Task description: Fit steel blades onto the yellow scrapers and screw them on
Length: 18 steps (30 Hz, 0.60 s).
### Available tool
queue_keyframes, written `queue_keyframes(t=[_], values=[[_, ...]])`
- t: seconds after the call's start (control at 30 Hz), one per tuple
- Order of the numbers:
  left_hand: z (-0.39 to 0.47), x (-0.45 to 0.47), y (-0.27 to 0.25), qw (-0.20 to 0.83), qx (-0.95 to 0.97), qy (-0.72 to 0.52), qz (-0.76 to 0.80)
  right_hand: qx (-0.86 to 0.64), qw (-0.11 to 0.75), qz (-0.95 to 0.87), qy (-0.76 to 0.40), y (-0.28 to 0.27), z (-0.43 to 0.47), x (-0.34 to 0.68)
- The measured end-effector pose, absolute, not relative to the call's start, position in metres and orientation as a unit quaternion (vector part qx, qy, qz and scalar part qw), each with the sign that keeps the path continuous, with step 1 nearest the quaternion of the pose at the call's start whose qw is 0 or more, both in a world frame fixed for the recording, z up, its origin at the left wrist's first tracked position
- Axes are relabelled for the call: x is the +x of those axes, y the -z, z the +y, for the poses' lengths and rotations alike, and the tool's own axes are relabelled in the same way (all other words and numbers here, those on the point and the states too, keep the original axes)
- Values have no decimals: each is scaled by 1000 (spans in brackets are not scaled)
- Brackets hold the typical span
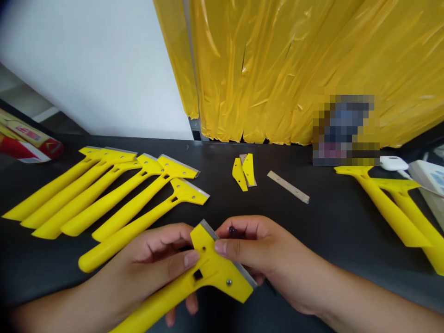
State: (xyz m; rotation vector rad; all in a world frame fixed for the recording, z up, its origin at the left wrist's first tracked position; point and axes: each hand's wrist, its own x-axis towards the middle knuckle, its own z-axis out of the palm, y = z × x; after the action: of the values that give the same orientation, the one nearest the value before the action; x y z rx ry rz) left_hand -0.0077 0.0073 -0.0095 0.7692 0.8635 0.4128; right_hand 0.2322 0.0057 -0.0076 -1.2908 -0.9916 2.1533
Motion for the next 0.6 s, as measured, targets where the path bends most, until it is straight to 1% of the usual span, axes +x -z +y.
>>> queue_keyframes(t=[0.1, 0.23, 0.3, 0.37, 0.43, 0.5, 0.53, 0.6], values=[[7, -5, 7, 815, 339, -207, 421, -476, 226, -341, -778, 7, 4, 226], [7, -5, 2, 814, 322, -207, 437, -484, 263, -353, -756, 6, 3, 222], [9, -7, 1, 823, 300, -210, 435, -489, 291, -356, -741, 6, 5, 225], [12, -9, 0, 832, 270, -228, 428, -489, 345, -359, -716, 7, 7, 230], [17, -12, 0, 831, 244, -265, 423, -484, 437, -411, -637, 9, 10, 238], [21, -15, -1, 820, 234, -303, 426, -484, 509, -513, -494, 10, 13, 246], [23, -16, -2, 811, 234, -319, 431, -482, 521, -570, -413, 10, 14, 250], [26, -17, -5, 793, 237, -343, 444, -473, 492, -675, -280, 9, 17, 255]])
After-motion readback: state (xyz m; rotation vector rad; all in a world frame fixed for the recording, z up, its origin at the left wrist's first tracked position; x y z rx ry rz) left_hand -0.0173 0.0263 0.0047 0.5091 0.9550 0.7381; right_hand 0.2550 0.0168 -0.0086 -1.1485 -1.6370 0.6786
